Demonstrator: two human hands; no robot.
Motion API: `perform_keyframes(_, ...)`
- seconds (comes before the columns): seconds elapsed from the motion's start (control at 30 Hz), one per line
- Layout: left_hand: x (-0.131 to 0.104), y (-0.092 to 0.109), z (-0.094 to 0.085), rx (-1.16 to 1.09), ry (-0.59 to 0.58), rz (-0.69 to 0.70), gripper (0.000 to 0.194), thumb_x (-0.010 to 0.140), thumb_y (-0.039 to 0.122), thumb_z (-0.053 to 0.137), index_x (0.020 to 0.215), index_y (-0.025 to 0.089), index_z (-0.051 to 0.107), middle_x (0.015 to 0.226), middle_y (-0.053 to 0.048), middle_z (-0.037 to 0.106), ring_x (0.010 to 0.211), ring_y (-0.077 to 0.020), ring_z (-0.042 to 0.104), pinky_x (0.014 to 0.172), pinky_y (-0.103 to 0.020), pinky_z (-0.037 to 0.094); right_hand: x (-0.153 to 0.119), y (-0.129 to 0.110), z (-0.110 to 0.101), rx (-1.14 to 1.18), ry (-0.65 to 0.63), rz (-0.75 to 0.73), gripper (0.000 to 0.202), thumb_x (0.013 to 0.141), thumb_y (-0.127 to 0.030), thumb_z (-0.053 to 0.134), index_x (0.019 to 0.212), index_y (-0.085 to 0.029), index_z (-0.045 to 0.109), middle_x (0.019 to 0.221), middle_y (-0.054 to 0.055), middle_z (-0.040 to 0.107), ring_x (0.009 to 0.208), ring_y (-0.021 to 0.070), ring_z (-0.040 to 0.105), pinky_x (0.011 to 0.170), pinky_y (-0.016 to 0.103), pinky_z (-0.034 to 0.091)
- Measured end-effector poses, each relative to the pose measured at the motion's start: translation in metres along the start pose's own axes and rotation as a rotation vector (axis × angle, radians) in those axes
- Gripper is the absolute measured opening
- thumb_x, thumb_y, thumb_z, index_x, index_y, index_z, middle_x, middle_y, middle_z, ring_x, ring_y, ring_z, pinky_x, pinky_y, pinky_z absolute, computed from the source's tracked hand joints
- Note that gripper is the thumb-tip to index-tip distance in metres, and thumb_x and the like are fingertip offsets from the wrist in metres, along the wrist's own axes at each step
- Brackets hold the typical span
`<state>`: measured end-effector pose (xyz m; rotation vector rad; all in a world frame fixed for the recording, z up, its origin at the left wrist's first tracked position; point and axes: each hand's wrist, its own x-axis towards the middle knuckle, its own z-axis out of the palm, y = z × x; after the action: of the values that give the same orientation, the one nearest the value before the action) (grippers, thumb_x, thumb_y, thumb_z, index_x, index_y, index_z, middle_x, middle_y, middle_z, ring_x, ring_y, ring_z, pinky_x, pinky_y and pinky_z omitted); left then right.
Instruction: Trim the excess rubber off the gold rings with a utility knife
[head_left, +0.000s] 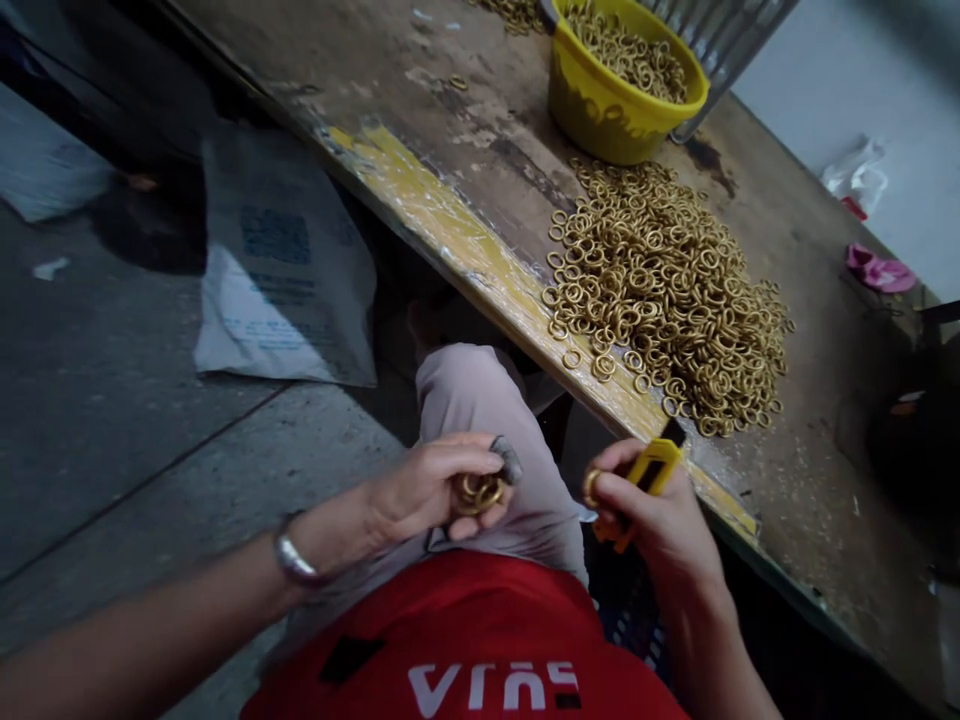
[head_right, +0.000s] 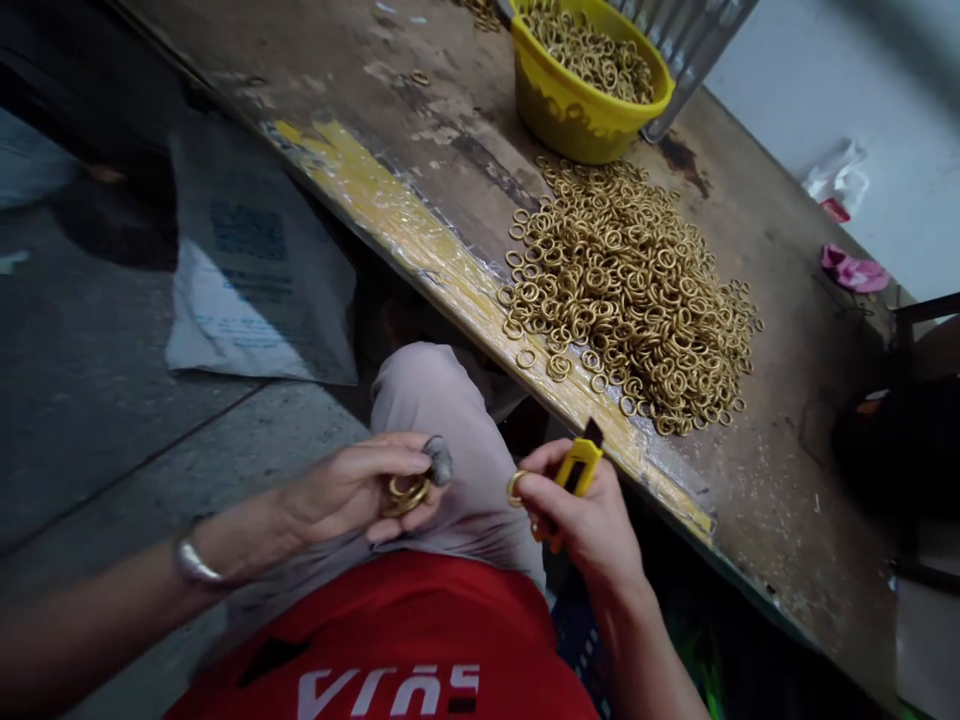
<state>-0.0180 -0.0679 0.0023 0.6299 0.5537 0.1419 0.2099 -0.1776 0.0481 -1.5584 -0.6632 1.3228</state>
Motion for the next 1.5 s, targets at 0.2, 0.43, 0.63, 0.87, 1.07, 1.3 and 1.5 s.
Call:
perform_keyframes(0.2, 0.021, -0.016, 0.027, -0.069, 0.052, 0.083, 0.038, 0.075, 0.047, 0.079, 0.078, 0.014, 0.061, 0.064, -0.002, 0.064, 0.042, -0.0058, 0.048, 0.034, -0.015, 0.030, 0.011, 0.005, 0.012, -0.260, -0.162, -0.195, 0.014, 0.084, -0.032, 0.076, 0.093, -0.022, 0.078, 0.083, 0.002, 0.069, 0.061, 0.0103, 0.059, 0.051, 0.020, 0.046)
perform_keyframes(0.43, 0.029, -0.020, 0.042, -0.009, 0.095, 0.015, 0.043, 0.071, 0.047, 0.084, 0.083, 0.017, 0.056, 0.058, 0.005, 0.060, 0.040, -0.0058, 0.049, 0.034, -0.014, 0.032, 0.008, 0.015, 0.005, -0.264, -0.130, -0.260, 0.023, 0.087, -0.029, 0.074, 0.109, -0.024, 0.073, 0.090, 0.002, 0.076, 0.078, 0.0165, 0.070, 0.075, 0.031, 0.058)
perform_keyframes(0.63, 0.036, -0.024, 0.048, -0.033, 0.102, 0.053, 0.037, 0.071, 0.040, 0.084, 0.081, 0.014, 0.061, 0.065, 0.000, 0.066, 0.043, -0.0047, 0.048, 0.038, -0.016, 0.033, 0.008, 0.017, 0.002, -0.355, -0.053, -0.414, 0.014, 0.091, -0.027, 0.068, 0.103, -0.024, 0.073, 0.101, 0.005, 0.073, 0.092, 0.0199, 0.068, 0.081, 0.034, 0.055)
perform_keyframes(0.87, 0.041, -0.026, 0.057, 0.050, 0.195, 0.126, 0.032, 0.076, 0.040, 0.080, 0.077, 0.013, 0.062, 0.055, 0.003, 0.058, 0.042, -0.0054, 0.046, 0.041, -0.018, 0.033, 0.004, 0.030, -0.013, -0.611, 0.047, -0.502, 0.013, 0.095, -0.024, 0.060, 0.102, -0.023, 0.070, 0.087, 0.004, 0.070, 0.076, 0.0176, 0.065, 0.070, 0.029, 0.050)
perform_keyframes(1.07, 0.043, -0.031, 0.060, 0.162, 0.276, 0.179, 0.029, 0.080, 0.039, 0.077, 0.081, 0.014, 0.062, 0.057, 0.003, 0.059, 0.045, -0.0069, 0.050, 0.044, -0.019, 0.039, 0.000, 0.042, -0.015, -0.892, 0.037, -0.585, 0.018, 0.093, -0.016, 0.053, 0.102, -0.022, 0.068, 0.083, 0.006, 0.068, 0.073, 0.0186, 0.064, 0.066, 0.028, 0.045)
perform_keyframes(1.3, 0.042, -0.028, 0.063, 0.246, 0.292, 0.215, 0.029, 0.078, 0.039, 0.075, 0.084, 0.013, 0.062, 0.058, 0.002, 0.061, 0.044, -0.0078, 0.052, 0.045, -0.020, 0.040, -0.001, 0.040, -0.008, -1.110, 0.091, -0.660, 0.018, 0.096, -0.014, 0.047, 0.097, -0.019, 0.064, 0.079, 0.006, 0.065, 0.069, 0.0176, 0.061, 0.063, 0.026, 0.040)
perform_keyframes(1.5, 0.037, -0.028, 0.066, 0.439, 0.340, 0.246, 0.019, 0.083, 0.033, 0.063, 0.081, 0.014, 0.061, 0.058, 0.001, 0.060, 0.046, -0.0098, 0.052, 0.045, -0.022, 0.040, -0.002, 0.043, -0.003, -1.268, 0.140, -0.704, 0.017, 0.097, -0.012, 0.046, 0.098, -0.016, 0.063, 0.078, 0.005, 0.065, 0.068, 0.0165, 0.061, 0.062, 0.025, 0.038)
